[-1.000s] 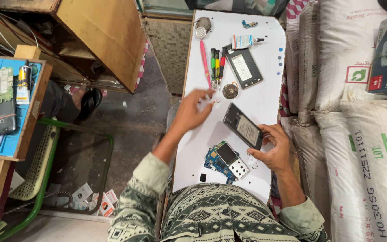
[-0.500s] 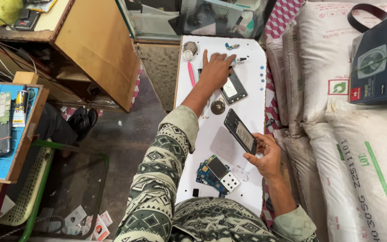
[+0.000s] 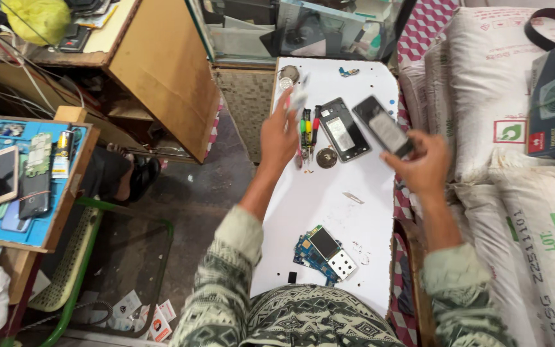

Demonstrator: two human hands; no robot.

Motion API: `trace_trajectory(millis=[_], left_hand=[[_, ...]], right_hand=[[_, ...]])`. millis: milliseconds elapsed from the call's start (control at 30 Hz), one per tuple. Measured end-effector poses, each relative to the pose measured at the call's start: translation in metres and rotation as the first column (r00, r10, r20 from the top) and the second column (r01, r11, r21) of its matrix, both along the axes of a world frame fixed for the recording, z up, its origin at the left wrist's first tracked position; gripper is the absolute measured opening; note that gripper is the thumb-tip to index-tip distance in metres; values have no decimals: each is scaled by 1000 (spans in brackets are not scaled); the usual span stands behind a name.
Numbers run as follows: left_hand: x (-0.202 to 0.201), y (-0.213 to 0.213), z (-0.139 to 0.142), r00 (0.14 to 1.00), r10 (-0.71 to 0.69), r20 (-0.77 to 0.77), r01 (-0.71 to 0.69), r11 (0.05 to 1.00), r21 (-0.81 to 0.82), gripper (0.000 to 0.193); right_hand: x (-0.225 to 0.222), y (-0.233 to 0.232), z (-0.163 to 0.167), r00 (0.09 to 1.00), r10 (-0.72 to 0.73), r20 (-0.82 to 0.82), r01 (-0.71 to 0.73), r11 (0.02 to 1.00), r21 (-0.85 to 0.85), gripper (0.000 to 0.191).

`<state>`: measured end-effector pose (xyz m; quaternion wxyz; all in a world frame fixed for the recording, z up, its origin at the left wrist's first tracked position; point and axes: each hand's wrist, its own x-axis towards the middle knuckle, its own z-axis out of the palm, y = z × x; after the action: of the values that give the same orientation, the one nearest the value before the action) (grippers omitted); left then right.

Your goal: The person repairs a smartphone with a cracked screen at a workbench. They pry at the broken display with a small tool, peel the shattered glass off the frame, apply liquid from a small bottle onto the phone, brush the surface, and separate the mid-frame and internal components from the housing.

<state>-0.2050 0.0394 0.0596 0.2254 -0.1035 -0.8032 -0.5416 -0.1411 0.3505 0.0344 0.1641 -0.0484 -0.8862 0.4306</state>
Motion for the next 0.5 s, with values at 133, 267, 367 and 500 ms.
trace_trajectory(millis=[133, 267, 367, 500], left_hand=[[64, -34, -39, 985, 37, -166, -1, 977, 214, 47], [120, -46, -70, 984, 2, 178, -80, 897, 434, 52], [152, -52, -79, 994, -38, 105, 24, 991, 130, 46], [168, -49, -76, 989, -54, 135, 84, 970, -227, 45]], right_hand=[[-58, -10, 31, 990, 18, -137, 23, 956, 293, 77], [-98, -30, 45, 990, 88, -108, -48, 945, 325, 81], [-116, -45, 53, 989, 112, -99, -68, 927, 370, 82], [-128, -61, 61, 986, 151, -68, -125, 948, 293, 83]])
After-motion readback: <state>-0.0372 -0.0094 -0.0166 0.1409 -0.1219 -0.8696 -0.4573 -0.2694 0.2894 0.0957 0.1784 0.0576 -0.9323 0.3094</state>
